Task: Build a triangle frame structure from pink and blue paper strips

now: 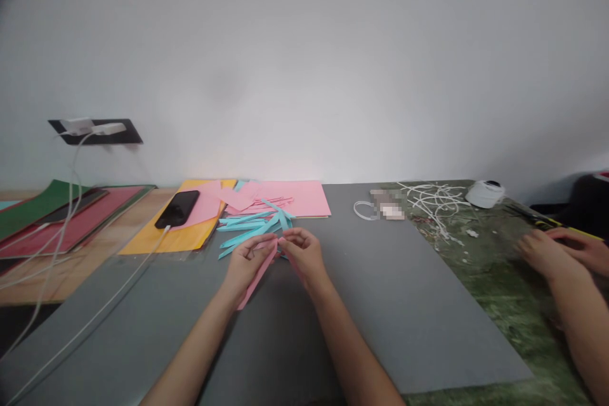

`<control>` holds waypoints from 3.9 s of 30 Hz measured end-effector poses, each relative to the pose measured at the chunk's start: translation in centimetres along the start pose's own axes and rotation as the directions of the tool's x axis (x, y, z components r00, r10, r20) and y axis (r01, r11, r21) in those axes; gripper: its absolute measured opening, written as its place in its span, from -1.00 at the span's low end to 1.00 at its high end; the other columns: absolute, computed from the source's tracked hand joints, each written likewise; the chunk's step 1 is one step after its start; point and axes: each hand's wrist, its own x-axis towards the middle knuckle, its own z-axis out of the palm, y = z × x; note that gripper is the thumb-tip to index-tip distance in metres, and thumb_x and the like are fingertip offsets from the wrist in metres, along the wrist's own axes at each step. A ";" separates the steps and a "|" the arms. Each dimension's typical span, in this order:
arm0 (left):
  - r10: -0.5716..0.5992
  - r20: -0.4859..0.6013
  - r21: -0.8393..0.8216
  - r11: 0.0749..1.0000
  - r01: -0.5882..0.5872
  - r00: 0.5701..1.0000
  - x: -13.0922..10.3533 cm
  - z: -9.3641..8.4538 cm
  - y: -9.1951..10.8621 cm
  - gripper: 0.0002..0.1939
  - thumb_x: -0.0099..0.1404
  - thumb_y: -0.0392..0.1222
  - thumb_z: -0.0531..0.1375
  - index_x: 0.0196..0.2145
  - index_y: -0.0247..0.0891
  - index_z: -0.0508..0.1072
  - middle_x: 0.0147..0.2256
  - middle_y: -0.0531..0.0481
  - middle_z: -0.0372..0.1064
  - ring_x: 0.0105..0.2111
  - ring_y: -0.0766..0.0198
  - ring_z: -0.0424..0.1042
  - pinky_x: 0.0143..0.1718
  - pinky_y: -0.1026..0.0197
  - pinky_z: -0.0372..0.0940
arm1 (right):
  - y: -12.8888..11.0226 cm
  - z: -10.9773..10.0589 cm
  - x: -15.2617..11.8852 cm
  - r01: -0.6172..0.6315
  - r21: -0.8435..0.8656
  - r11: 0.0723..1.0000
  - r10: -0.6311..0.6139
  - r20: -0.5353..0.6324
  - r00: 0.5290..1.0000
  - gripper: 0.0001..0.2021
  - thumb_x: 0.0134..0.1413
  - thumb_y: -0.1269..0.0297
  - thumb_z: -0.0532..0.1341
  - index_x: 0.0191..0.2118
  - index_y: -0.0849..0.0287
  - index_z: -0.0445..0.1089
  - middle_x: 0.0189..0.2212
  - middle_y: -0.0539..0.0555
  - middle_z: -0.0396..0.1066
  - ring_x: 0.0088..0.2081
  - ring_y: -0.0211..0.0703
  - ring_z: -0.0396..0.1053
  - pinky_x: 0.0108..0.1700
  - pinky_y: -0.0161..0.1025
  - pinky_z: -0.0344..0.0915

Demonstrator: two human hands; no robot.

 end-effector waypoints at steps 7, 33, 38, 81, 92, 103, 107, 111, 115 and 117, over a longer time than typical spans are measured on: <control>0.016 0.005 -0.003 1.000 -0.016 1.000 0.0 0.1 -0.3 -0.62 -0.04 -0.10 0.31 -0.24 -0.31 0.48 -0.35 -0.12 0.51 -0.39 0.19 0.50 -0.32 0.21 0.37 | -0.1 -0.1 0.1 0.003 -0.012 1.000 -0.003 -0.017 1.000 -0.74 -0.44 0.34 0.41 -0.47 0.20 0.40 -0.62 -0.07 0.42 -0.59 -0.33 0.33 -0.46 -0.34 0.26; 0.008 -0.002 0.014 1.000 -0.008 1.000 0.0 0.2 -0.2 -0.58 -0.06 -0.08 0.32 -0.22 -0.32 0.48 -0.38 -0.11 0.52 -0.38 0.15 0.51 -0.31 0.19 0.38 | -0.1 0.1 -0.2 -0.034 -0.002 0.999 0.034 -0.028 0.999 -0.74 -0.43 0.34 0.39 -0.45 0.19 0.43 -0.61 -0.05 0.43 -0.57 -0.29 0.35 -0.44 -0.29 0.31; 0.018 -0.023 0.015 1.000 -0.017 1.000 0.1 0.2 -0.2 -0.59 -0.08 -0.08 0.33 -0.25 -0.32 0.49 -0.35 -0.13 0.52 -0.39 0.16 0.50 -0.31 0.18 0.38 | -0.2 0.3 -0.3 -0.007 -0.021 1.000 0.006 -0.029 1.000 -0.75 -0.43 0.33 0.39 -0.45 0.18 0.44 -0.62 -0.04 0.43 -0.58 -0.30 0.33 -0.44 -0.28 0.31; 0.109 0.029 0.086 0.990 -0.111 0.994 0.1 0.0 -0.1 -0.68 -0.03 -0.16 0.31 -0.28 -0.33 0.50 -0.31 -0.13 0.50 -0.34 0.20 0.49 -0.23 0.18 0.38 | -0.4 -0.6 0.1 0.017 -0.175 0.984 -0.021 -0.023 1.000 -0.70 -0.43 0.29 0.40 -0.40 0.20 0.43 -0.61 -0.06 0.41 -0.58 -0.33 0.33 -0.44 -0.32 0.30; 0.141 0.039 0.137 0.980 -0.145 0.989 0.0 0.0 -0.2 -0.68 -0.03 -0.16 0.30 -0.27 -0.33 0.50 -0.29 -0.14 0.49 -0.40 0.24 0.48 -0.34 0.25 0.37 | -0.5 -0.1 -0.1 0.038 -0.183 0.982 -0.049 -0.057 0.997 -0.71 -0.46 0.30 0.38 -0.44 0.20 0.42 -0.66 -0.08 0.38 -0.61 -0.33 0.29 -0.50 -0.33 0.27; 0.143 0.040 0.152 0.977 -0.148 0.989 0.2 -0.2 -0.3 -0.68 -0.02 -0.16 0.30 -0.27 -0.32 0.50 -0.33 -0.12 0.49 -0.42 0.25 0.48 -0.34 0.24 0.37 | -0.4 -0.7 0.2 0.046 -0.248 0.968 -0.056 -0.032 0.998 -0.68 -0.43 0.26 0.40 -0.41 0.21 0.42 -0.61 -0.03 0.43 -0.57 -0.30 0.35 -0.47 -0.32 0.32; 0.158 0.028 0.161 0.974 -0.161 0.987 0.1 -0.1 -0.2 -0.70 -0.02 -0.15 0.30 -0.29 -0.32 0.51 -0.28 -0.13 0.48 -0.38 0.23 0.47 -0.30 0.22 0.37 | -0.3 -0.9 0.2 0.037 -0.259 0.965 -0.044 -0.019 0.999 -0.67 -0.43 0.23 0.40 -0.41 0.22 0.42 -0.61 -0.02 0.43 -0.55 -0.28 0.37 -0.45 -0.30 0.33; 0.149 0.019 0.149 0.977 -0.150 0.989 0.1 0.0 0.0 -0.71 -0.03 -0.17 0.31 -0.30 -0.32 0.52 -0.31 -0.12 0.49 -0.35 0.21 0.48 -0.26 0.20 0.37 | -0.4 -0.9 0.2 0.029 -0.243 0.970 -0.033 -0.012 0.999 -0.68 -0.44 0.23 0.41 -0.43 0.21 0.42 -0.62 -0.02 0.43 -0.54 -0.26 0.38 -0.43 -0.28 0.33; 0.137 0.023 0.129 0.982 -0.138 0.990 0.0 0.1 0.2 -0.70 -0.05 -0.16 0.31 -0.31 -0.33 0.52 -0.31 -0.14 0.50 -0.34 0.19 0.48 -0.26 0.20 0.38 | -0.5 -0.8 0.2 0.009 -0.226 0.974 -0.014 -0.020 1.000 -0.70 -0.44 0.25 0.41 -0.43 0.21 0.44 -0.62 -0.02 0.43 -0.56 -0.26 0.36 -0.43 -0.28 0.30; 0.127 0.022 0.114 0.985 -0.129 0.992 0.0 0.1 0.3 -0.69 -0.05 -0.15 0.32 -0.31 -0.32 0.52 -0.30 -0.14 0.50 -0.34 0.19 0.49 -0.25 0.18 0.38 | -0.6 -0.8 0.2 -0.007 -0.203 0.979 0.003 -0.019 1.000 -0.70 -0.46 0.26 0.42 -0.45 0.22 0.45 -0.63 -0.02 0.43 -0.56 -0.27 0.36 -0.43 -0.29 0.29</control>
